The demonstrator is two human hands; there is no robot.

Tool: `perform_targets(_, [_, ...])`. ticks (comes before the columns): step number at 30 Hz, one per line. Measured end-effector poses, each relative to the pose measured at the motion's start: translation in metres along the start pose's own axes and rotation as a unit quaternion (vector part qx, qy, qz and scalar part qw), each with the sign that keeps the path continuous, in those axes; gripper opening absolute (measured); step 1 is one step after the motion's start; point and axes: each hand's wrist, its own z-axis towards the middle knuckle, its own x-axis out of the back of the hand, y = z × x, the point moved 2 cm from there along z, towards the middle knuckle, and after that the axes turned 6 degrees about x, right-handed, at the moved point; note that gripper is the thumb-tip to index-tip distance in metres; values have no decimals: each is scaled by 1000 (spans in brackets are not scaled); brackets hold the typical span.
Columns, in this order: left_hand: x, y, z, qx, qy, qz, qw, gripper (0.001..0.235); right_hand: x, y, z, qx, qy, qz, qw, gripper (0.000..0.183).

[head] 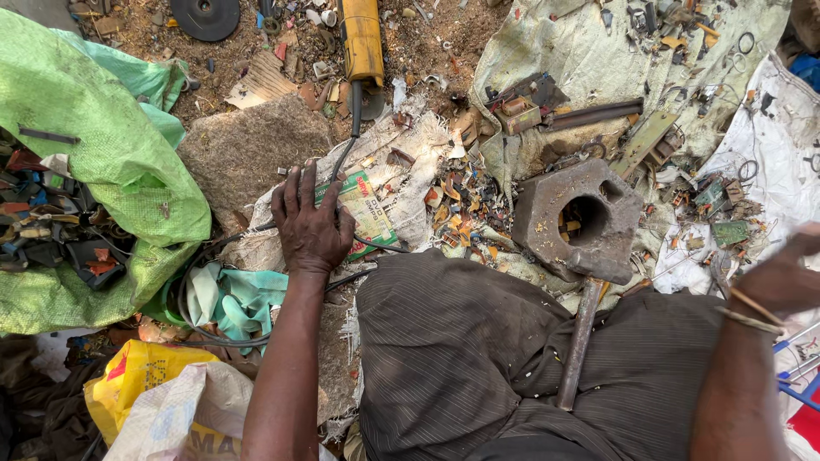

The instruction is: The person sits on the ground and uses a hammer to break apart small electronic components on a metal anvil. They pick up pieces from a pile of scrap, strike them to separate parts, and place the broken pieces into a green sack.

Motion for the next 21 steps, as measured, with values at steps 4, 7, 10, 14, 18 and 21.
perform_targets(4, [2, -2, -5, 10, -18, 5, 1000, 47, -118, -43, -88, 20, -209, 44, 977, 5])
perform_targets(7, [2, 0, 0, 7, -7, 1, 1000, 46, -217, -99, -150, 43, -368, 51, 927, 15])
perform_targets(10, [1, -1, 0, 9, -9, 2, 1000, 46, -297, -146, -184, 114, -410, 42, 904, 18])
perform_targets(14, [2, -1, -3, 12, -16, 0, 1000, 45, -333, -164, -193, 195, -407, -76, 889, 18])
perform_targets(18, [-1, -2, 3, 10, -7, -14, 1000, 48, -321, -150, -172, -30, -384, 139, 912, 11])
perform_targets(21, [1, -3, -6, 9, -14, -3, 1000, 48, -292, -140, -165, -238, -318, 318, 861, 10])
